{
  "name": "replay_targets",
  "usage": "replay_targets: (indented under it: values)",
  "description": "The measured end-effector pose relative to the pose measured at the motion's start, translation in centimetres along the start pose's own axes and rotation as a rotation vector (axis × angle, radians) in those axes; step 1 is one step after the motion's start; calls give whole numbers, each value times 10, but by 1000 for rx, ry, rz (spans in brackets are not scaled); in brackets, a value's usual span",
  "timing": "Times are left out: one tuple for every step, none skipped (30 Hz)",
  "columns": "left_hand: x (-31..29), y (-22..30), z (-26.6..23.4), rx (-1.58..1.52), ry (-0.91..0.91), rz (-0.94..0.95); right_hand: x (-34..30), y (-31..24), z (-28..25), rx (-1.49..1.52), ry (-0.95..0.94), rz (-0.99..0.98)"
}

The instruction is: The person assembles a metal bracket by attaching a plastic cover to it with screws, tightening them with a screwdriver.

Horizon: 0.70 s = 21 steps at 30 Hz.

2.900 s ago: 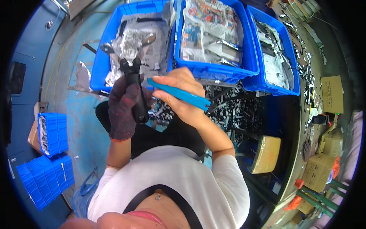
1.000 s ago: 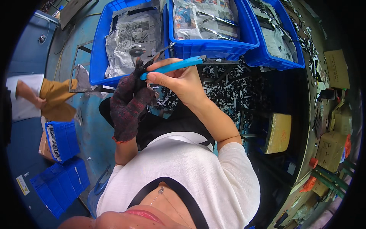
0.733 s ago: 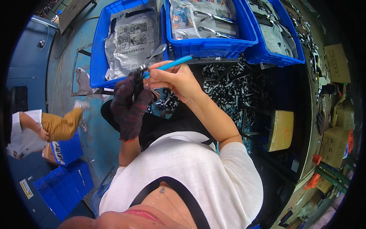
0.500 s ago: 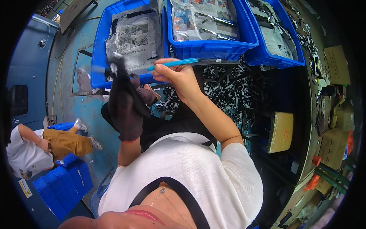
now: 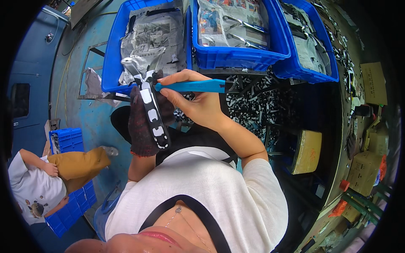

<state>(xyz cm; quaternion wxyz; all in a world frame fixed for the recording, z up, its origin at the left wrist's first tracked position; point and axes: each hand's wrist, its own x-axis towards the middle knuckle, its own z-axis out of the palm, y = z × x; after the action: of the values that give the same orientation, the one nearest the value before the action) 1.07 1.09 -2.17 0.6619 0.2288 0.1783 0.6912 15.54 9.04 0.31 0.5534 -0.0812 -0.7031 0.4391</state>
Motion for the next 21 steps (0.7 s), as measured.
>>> replay_targets:
  values:
    - [-4,0,-1,119,125,13,-1,0,2,22,-1,13]
    - [-5,0,2,117,126,14,-1,0,3,42,-2,26]
    - [-6,-1,5,185,186,34,-1,1,2,42,-3,27]
    - [-6,-1,6,253,246,54,0,3,2,-4,-36,-4]
    - [-5,-1,7,252,248,54,0,4,0,-51,-69,-36]
    - [-5,-1,8,269,249,51,0,3,0,-50,-69,-35]
    - [-4,0,8,287,250,48,-1,2,-1,-56,-62,-17]
    - [-3,-1,10,286,251,46,-1,1,-2,-62,-55,0]
    - [-2,-2,12,290,261,50,-1,2,-3,-62,-54,2]
    - [-1,-3,14,293,271,53,-1,4,-3,-51,-17,-32]
    - [-1,-4,14,294,272,53,-1,5,-2,-38,19,-67]
    - [0,-6,13,326,269,84,-1,5,-3,-37,20,-67]
    - [0,-7,12,358,266,115,0,5,-3,-25,29,-55]
    - [1,-8,12,359,266,114,-1,5,-4,-14,38,-43]
    - [2,-9,12,369,262,127,-1,5,-5,-14,39,-42]
    - [3,-10,12,380,259,140,-1,5,-7,-32,31,-34]
    - [3,-10,13,381,258,139,-2,4,-8,-50,23,-27]
    - [4,-10,14,366,270,119,-2,4,-8,-50,25,-27]
    - [5,-11,14,352,282,99,-2,4,-9,8,39,0]
    - [5,-11,14,353,281,98,-2,4,-9,65,54,26]
    - [6,-12,12,339,262,98,-2,4,-10,65,57,26]
